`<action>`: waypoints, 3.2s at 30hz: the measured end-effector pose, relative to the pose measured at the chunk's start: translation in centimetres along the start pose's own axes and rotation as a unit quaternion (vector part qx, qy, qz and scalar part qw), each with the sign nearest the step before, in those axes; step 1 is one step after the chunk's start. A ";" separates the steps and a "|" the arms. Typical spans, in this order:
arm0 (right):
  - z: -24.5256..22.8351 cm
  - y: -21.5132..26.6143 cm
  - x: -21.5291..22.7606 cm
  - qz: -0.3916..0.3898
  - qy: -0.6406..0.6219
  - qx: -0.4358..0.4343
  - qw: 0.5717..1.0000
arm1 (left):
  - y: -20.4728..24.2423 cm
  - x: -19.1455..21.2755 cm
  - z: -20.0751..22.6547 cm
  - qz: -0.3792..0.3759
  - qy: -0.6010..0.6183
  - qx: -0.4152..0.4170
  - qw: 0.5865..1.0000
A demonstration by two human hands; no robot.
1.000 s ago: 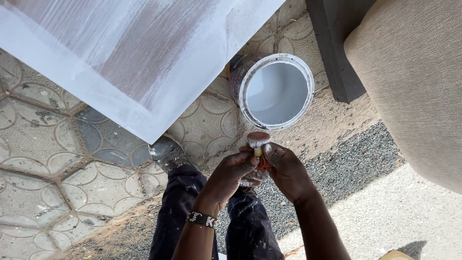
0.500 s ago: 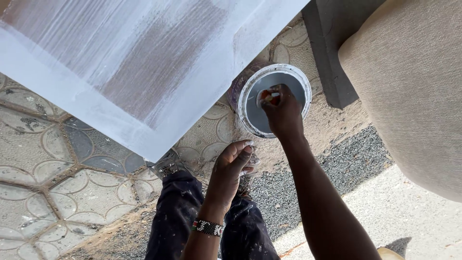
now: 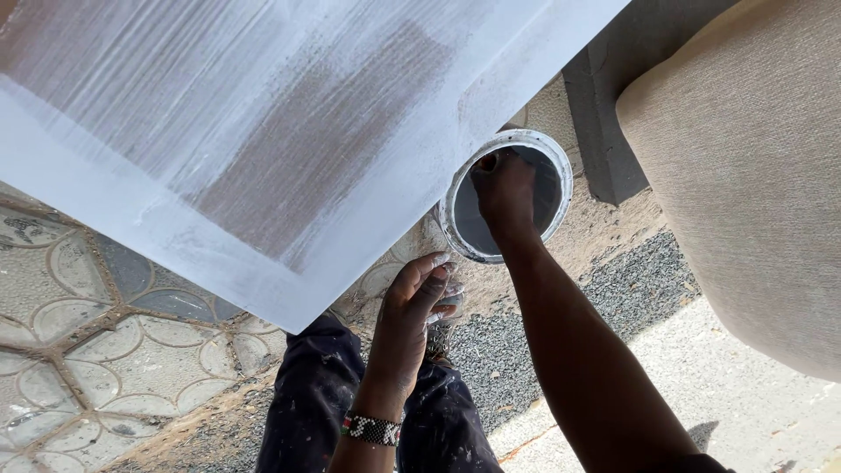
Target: Painting a wooden board with white paint using a small sponge applicator
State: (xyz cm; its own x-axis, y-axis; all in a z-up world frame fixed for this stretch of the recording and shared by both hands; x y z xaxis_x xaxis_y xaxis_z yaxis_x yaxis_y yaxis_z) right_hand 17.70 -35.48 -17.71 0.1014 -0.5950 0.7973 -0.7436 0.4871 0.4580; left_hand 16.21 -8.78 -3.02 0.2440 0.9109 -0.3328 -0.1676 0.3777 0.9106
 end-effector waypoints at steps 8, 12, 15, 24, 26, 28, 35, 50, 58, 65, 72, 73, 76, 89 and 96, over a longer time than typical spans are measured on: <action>0.7 -0.5 -0.6 0.023 0.021 0.021 0.999 | -0.4 1.1 0.7 0.009 0.000 0.018 1.000; 4.9 0.1 -0.8 -0.028 -0.190 -0.142 0.971 | -1.0 1.6 0.3 0.024 -0.003 0.018 1.000; 2.5 3.3 1.8 -0.014 -0.469 -0.329 0.820 | -1.4 1.2 0.0 0.027 0.013 -0.004 1.000; -2.9 6.3 3.8 -0.116 -0.429 -0.290 0.848 | -2.1 -0.4 -1.5 -0.006 0.080 0.000 0.997; -5.3 7.0 4.2 -0.129 -0.383 -0.282 0.870 | -2.3 -0.4 -1.4 0.001 0.100 -0.008 0.995; -5.7 7.3 4.1 -0.134 -0.354 -0.262 0.888 | -2.4 -0.4 -1.5 -0.002 0.101 -0.008 0.995; -3.2 7.6 3.8 -0.166 -0.424 -0.323 0.829 | -2.2 -0.4 -0.9 0.005 0.112 -0.004 0.994; -5.1 7.8 4.9 -0.037 -0.379 -0.229 0.896 | -0.6 0.4 1.7 0.067 0.215 0.008 0.974; -6.2 9.5 5.1 -0.162 -0.408 -0.245 0.864 | -1.7 0.5 -0.1 0.044 0.185 0.004 0.982; -6.2 12.0 5.3 -0.148 -0.660 -0.306 0.670 | -1.1 0.3 0.7 0.055 0.208 0.007 0.976; -4.3 12.0 6.3 -0.135 -0.669 -0.213 0.699 | -1.1 0.1 0.4 0.055 0.214 0.008 0.975; -3.4 12.0 6.2 -0.132 -0.645 -0.235 0.715 | -1.2 0.1 0.0 0.053 0.216 0.003 0.975; -1.7 12.0 6.1 -0.119 -0.602 -0.265 0.744 | -1.6 0.3 -1.0 0.050 0.212 -0.005 0.976; -6.7 11.7 8.4 -0.003 -0.249 -0.155 0.956 | -1.2 0.5 -1.9 0.036 0.210 -0.039 0.976; -8.2 12.1 6.5 -0.088 -0.033 -0.125 0.988 | -1.6 0.5 -3.4 0.025 0.193 -0.043 0.980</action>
State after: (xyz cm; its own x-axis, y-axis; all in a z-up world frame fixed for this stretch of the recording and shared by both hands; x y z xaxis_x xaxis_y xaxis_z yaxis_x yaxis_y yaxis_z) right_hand 14.72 -28.22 -3.77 0.1646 -0.7205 0.6736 -0.5306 0.5110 0.6763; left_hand 13.34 -8.41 -5.48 -0.1441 0.9175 -0.3707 -0.2538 0.3278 0.9100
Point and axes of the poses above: each hand's wrist, its own y-axis away from the middle knuckle, its own x-axis out of the back of the hand, z = x × y, the point moved 8 cm from there along -y, towards the middle knuckle, and after that the axes turned 9 degrees about x, right-handed, at the moved point
